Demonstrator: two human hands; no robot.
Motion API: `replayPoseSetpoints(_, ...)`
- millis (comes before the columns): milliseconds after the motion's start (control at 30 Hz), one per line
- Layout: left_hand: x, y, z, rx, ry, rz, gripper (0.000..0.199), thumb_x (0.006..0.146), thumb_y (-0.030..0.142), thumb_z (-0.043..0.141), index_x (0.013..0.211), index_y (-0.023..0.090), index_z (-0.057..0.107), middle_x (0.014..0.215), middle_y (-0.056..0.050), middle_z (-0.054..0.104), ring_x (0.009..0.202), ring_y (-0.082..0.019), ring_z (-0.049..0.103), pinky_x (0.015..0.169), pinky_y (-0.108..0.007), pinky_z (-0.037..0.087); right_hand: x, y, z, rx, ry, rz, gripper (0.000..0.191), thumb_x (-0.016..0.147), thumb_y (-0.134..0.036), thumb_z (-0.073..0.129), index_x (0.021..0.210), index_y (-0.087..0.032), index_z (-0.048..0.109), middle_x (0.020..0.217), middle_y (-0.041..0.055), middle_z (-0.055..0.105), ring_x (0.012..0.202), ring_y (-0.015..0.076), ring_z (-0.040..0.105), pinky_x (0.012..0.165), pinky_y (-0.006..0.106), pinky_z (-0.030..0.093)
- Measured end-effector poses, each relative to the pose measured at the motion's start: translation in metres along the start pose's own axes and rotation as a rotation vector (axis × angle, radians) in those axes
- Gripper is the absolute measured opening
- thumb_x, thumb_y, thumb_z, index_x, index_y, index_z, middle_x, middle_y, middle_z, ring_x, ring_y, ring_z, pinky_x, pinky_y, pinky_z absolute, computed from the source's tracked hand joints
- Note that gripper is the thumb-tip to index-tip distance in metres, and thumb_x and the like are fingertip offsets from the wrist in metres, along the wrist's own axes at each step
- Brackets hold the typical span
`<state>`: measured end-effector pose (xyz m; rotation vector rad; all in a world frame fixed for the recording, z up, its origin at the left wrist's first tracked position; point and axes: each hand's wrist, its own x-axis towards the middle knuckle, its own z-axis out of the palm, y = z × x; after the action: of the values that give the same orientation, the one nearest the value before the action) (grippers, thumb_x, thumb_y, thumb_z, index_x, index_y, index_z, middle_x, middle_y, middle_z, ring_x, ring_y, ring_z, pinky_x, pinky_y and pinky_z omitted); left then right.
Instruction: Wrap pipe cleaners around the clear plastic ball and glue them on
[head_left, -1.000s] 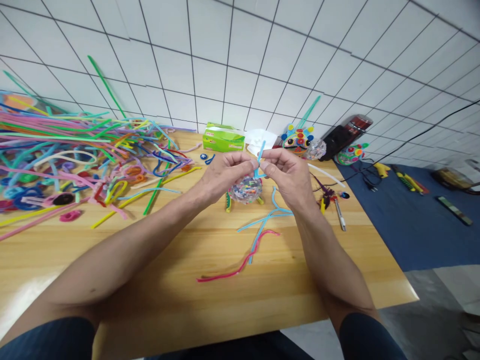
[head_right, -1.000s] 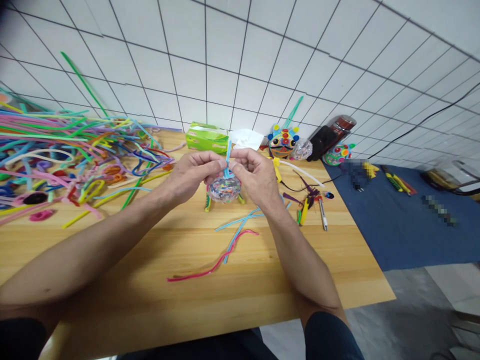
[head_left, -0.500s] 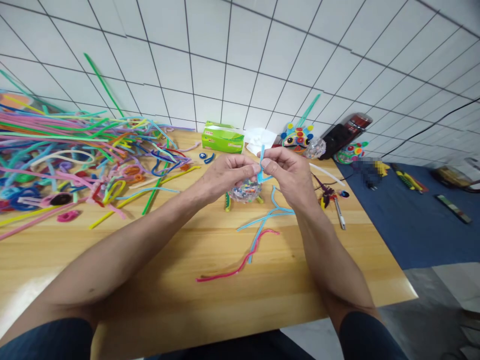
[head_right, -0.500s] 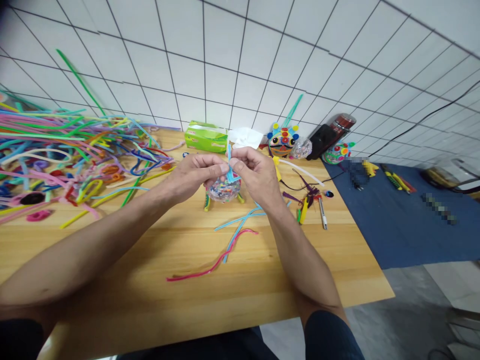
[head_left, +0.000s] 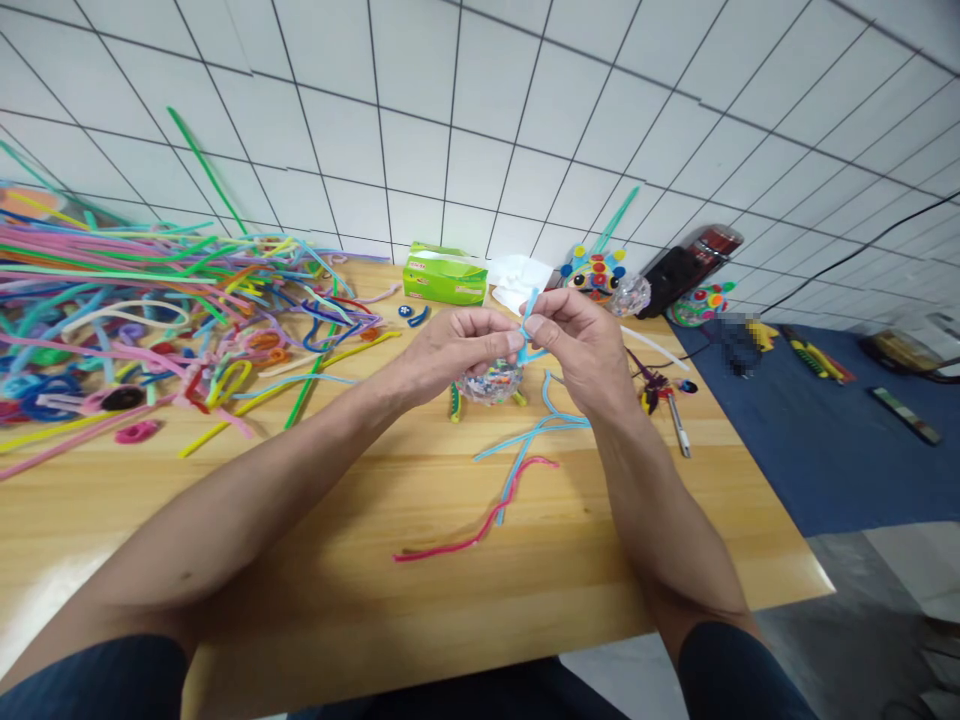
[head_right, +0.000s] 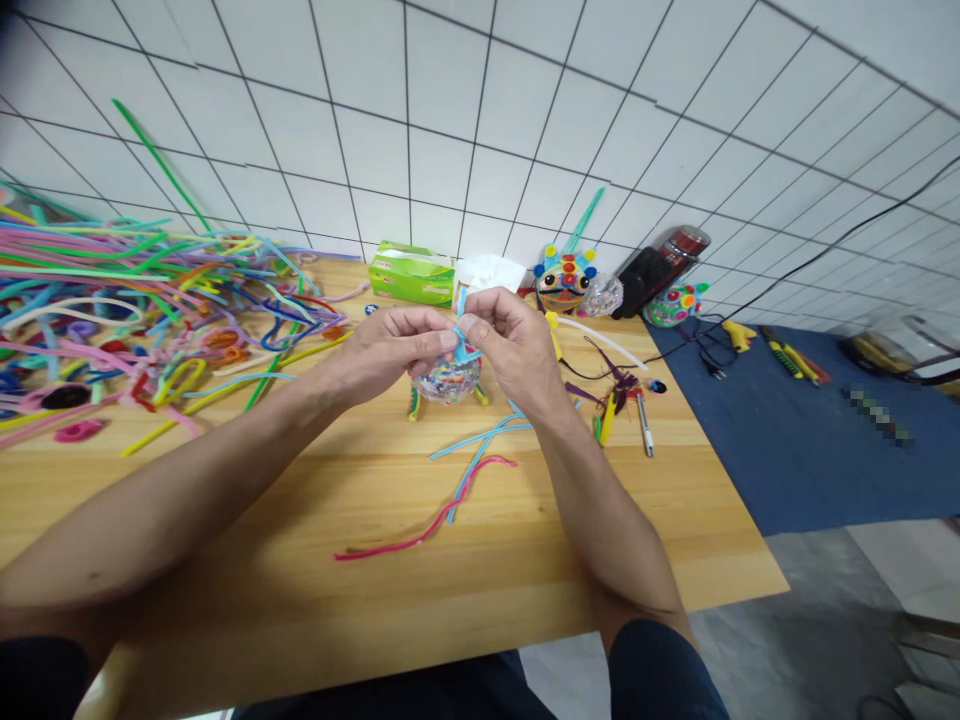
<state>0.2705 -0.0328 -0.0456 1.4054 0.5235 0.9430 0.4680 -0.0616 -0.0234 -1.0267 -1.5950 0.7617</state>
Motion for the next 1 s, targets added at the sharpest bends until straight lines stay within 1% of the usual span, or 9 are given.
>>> replayPoseSetpoints(133,-0.002,0.009,0.006,0.080,0.095,-0.019,0.029,0.076,0.043,0.088,0.074,0.017,0.075,0.062,0.002,0.064,0.051,-0.007,0.043,0.050,-0.022,0.032,-0.001,0.000,0.000,0.001,-0.025,0.001,0.043,0.091,-0.069,0.085,0.094,-0.029,0.071,0.083,0.0005,0.065,0.078,0.0200,0.063,0.070,0.036,0.056)
replayPoseSetpoints(267,-0.005,0.014,0.011,0.122,0.128,-0.029,0.019,0.072,0.035,0.079,0.071,0.018,0.071,0.062,0.003,0.064,0.054,-0.008,0.048,0.053,-0.022,0.038,-0.001,-0.002,0.001,-0.024,0.005,-0.013,0.046,0.089,-0.072,0.085,0.091,-0.029,0.070,0.085,0.0009,0.068,0.079,0.0202,0.063,0.070,0.037,0.056)
replayPoseSetpoints(400,-0.005,0.013,0.012,0.154,0.180,0.007,0.018,0.074,0.034,0.078,0.074,0.017,0.071,0.064,0.003,0.063,0.057,-0.009,0.050,0.055,-0.023,0.039,-0.003,-0.002,0.002,-0.077,0.066,-0.079,0.037,0.093,-0.062,0.086,0.090,-0.028,0.071,0.084,-0.0001,0.072,0.078,0.0193,0.065,0.074,0.037,0.057)
replayPoseSetpoints(567,-0.005,0.010,0.012,0.101,0.255,0.085,0.026,0.077,0.037,0.082,0.072,0.017,0.067,0.065,0.003,0.062,0.059,-0.009,0.049,0.057,-0.023,0.039,-0.008,-0.005,0.005,-0.287,0.131,-0.226,0.014,0.102,-0.042,0.077,0.096,-0.029,0.074,0.089,0.0027,0.077,0.082,0.0226,0.069,0.081,0.042,0.062)
replayPoseSetpoints(633,-0.005,0.010,0.014,0.062,0.293,0.094,0.028,0.076,0.039,0.085,0.073,0.017,0.067,0.065,0.003,0.061,0.059,-0.009,0.048,0.058,-0.023,0.040,-0.009,-0.005,0.006,-0.383,0.164,-0.341,0.009,0.103,-0.036,0.073,0.097,-0.030,0.075,0.093,0.0038,0.078,0.086,0.0245,0.072,0.086,0.046,0.063)
replayPoseSetpoints(733,-0.005,0.012,0.015,0.016,0.328,0.098,0.028,0.075,0.040,0.087,0.075,0.018,0.070,0.064,0.004,0.061,0.058,-0.009,0.049,0.058,-0.024,0.041,-0.009,-0.002,0.008,-0.496,0.223,-0.530,0.008,0.102,-0.031,0.068,0.098,-0.030,0.074,0.099,0.0044,0.080,0.098,0.0270,0.076,0.097,0.052,0.064)
replayPoseSetpoints(833,-0.004,0.012,0.014,-0.016,0.329,0.092,0.028,0.076,0.042,0.087,0.077,0.018,0.072,0.063,0.004,0.062,0.054,-0.008,0.044,0.054,-0.025,0.037,-0.009,0.003,0.008,-0.617,0.266,-0.605,0.008,0.101,-0.029,0.067,0.102,-0.030,0.075,0.107,0.0058,0.080,0.108,0.0294,0.077,0.104,0.057,0.064)
replayPoseSetpoints(900,-0.003,0.011,0.012,-0.039,0.300,0.077,0.029,0.077,0.044,0.088,0.076,0.019,0.073,0.061,0.004,0.062,0.051,-0.007,0.040,0.051,-0.025,0.034,-0.010,0.006,0.006,-0.664,0.270,-0.613,0.010,0.100,-0.028,0.068,0.104,-0.031,0.076,0.113,0.0072,0.079,0.113,0.0311,0.077,0.105,0.060,0.063)
replayPoseSetpoints(1000,-0.002,0.010,0.010,-0.085,0.249,0.067,0.037,0.076,0.051,0.092,0.075,0.019,0.073,0.062,0.004,0.063,0.048,-0.006,0.037,0.048,-0.025,0.030,-0.011,0.009,0.004,-0.650,0.236,-0.595,0.013,0.098,-0.027,0.069,0.108,-0.031,0.077,0.121,0.0089,0.078,0.119,0.0338,0.075,0.108,0.062,0.061)
